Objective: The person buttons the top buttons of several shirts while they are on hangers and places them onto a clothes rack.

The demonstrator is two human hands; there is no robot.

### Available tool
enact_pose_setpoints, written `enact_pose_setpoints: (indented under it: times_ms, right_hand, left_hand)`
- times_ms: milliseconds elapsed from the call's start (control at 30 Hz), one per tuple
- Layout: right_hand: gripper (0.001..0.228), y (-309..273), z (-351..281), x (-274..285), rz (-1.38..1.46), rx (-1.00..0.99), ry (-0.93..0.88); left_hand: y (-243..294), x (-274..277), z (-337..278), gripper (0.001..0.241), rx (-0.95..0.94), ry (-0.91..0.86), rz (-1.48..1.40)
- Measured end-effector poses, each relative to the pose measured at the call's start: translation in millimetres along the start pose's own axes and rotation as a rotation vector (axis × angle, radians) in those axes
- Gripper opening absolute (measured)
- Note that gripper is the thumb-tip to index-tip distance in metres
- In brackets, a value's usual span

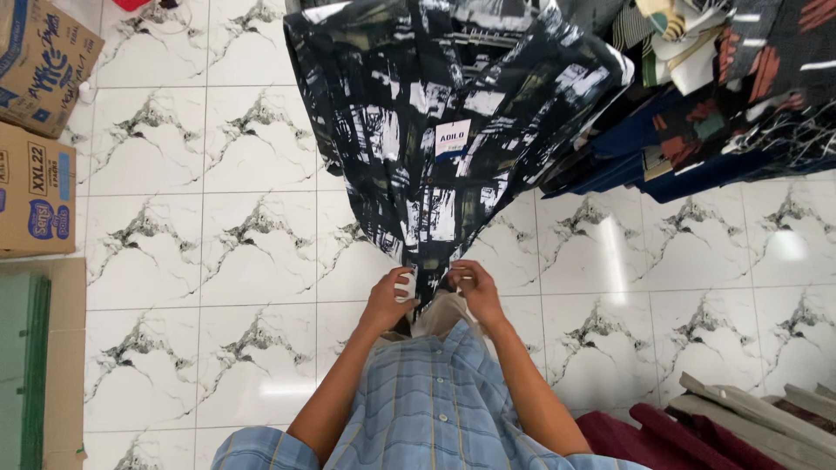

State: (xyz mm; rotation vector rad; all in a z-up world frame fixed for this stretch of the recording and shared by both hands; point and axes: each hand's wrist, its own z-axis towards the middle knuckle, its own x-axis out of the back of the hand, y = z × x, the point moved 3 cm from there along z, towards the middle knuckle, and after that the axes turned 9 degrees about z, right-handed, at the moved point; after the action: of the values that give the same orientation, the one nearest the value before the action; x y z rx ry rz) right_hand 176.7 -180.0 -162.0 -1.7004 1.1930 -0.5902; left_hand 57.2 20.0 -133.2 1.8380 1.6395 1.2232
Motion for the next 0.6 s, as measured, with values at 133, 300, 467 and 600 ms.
enact_pose_setpoints:
  times_ms: [133,300,467,600]
  right_hand:
    - [0.024,-118,45,50,-0.28,0.327,0.23]
    - [0.051,-309,69,89,-0.562,0.99,0.542]
    - [0.062,-408,97,83,-0.533,0.832,0.15]
    - [0.021,-397,160,118,-0.511,0.585,-0.058]
  left_hand:
    - [104,77,3,0.062,-0.131,0.254,0.209]
    - [250,200,3,0.072,-0.541,0.98,0.57]
    - [327,263,29,0.083,-0.76,0.787,0.568]
    - [329,288,61,0.056,-0.651,0.604,0.386]
